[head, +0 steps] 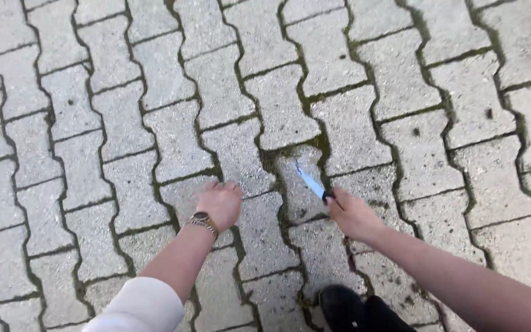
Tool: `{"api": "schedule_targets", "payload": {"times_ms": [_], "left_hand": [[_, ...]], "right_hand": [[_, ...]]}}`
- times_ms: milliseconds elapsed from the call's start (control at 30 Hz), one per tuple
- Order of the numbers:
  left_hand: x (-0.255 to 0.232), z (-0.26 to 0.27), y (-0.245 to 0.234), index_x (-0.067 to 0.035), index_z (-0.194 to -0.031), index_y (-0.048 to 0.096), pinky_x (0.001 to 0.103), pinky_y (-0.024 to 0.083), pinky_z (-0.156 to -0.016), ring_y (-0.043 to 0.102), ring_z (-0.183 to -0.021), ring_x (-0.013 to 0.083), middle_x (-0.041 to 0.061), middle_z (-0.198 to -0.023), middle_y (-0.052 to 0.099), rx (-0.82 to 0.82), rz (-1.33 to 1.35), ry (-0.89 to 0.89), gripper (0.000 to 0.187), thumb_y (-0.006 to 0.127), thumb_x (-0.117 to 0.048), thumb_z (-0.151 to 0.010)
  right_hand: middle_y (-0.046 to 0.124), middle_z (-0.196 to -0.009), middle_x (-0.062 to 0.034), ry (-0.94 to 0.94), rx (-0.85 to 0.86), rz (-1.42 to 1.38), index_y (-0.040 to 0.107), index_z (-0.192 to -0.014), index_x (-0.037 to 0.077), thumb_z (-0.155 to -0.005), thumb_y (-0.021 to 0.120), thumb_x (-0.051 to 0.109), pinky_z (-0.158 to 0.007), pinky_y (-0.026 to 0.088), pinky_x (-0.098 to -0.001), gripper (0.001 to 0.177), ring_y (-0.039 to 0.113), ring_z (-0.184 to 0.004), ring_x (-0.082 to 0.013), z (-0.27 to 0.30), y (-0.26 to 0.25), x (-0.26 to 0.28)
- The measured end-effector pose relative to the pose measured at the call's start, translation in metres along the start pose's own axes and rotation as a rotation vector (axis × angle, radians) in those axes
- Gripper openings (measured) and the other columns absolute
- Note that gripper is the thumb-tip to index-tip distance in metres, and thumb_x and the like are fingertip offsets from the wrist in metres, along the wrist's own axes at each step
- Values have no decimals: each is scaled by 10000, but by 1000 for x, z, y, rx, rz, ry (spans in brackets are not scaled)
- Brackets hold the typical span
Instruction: Scraping moss and debris from the gaps between interlocking paving stones using a small knife.
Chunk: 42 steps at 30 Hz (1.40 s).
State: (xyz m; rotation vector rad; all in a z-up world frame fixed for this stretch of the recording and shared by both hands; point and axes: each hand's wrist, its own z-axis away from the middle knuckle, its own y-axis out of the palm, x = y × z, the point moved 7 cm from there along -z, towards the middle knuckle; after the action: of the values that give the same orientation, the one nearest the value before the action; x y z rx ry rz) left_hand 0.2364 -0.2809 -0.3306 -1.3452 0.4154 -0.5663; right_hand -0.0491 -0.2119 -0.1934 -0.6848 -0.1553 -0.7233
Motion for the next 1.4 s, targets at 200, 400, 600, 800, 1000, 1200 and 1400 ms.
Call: {"api": "schedule_targets", "payload": {"times_ms": [200,400,600,800,1000,1200,1400], "left_hand": [[-50,3,-62,-215,-818,687,426,575,-731,751,-865,251,15,-862,713,281,409,-199,359,479,-493,-912],[-100,43,-6,-314,-1006,748,467,606,-832,739,-992,306,17,-952,766,449,947,-709,287,583,-512,-880],[-104,35,-14,-253,-1021,735,470,597,-825,740,-972,308,38,-920,742,381,983,-648,285,603,-479,-907],[-78,69,-24,-128,-1008,735,538,575,-831,716,-1006,391,146,-949,749,296,1057,-699,280,608,-364,-924],[-92,78,-10,-185,-1017,740,482,596,-843,732,-992,339,82,-940,759,325,1017,-713,284,598,-408,-914],[-105,64,-30,-161,-1016,750,476,594,-825,741,-952,342,97,-886,757,261,1048,-650,264,617,-364,-912],[-107,61,-48,-149,-997,746,515,583,-825,727,-961,388,137,-909,749,225,1038,-587,244,602,-335,-933]], "right_hand": [[775,-971,-141,-113,-63,542,605,-1197,120,-1034,385,371,-817,618,-534,372,774,-953,-362,-70,-4,26],[771,-934,-116,-98,-42,648,571,-1169,103,-970,356,249,-782,611,-547,327,773,-918,-367,-87,54,3],[767,-950,-184,-182,-49,712,579,-1177,51,-1000,355,216,-813,592,-595,330,757,-948,-432,-68,45,15],[783,-952,-126,-99,-27,817,597,-1197,79,-1012,377,236,-843,593,-569,328,768,-970,-374,-22,40,7],[759,-849,-167,-174,-26,657,617,-1057,58,-1046,361,335,-731,619,-525,377,777,-858,-396,-46,70,-32],[682,-726,-147,-263,-51,715,640,-1053,34,-1091,368,265,-652,633,-441,358,776,-768,-326,-11,94,-39],[742,-923,-183,-208,-158,564,589,-1104,179,-1015,374,485,-750,622,-562,385,766,-881,-403,-32,62,-25]]}}
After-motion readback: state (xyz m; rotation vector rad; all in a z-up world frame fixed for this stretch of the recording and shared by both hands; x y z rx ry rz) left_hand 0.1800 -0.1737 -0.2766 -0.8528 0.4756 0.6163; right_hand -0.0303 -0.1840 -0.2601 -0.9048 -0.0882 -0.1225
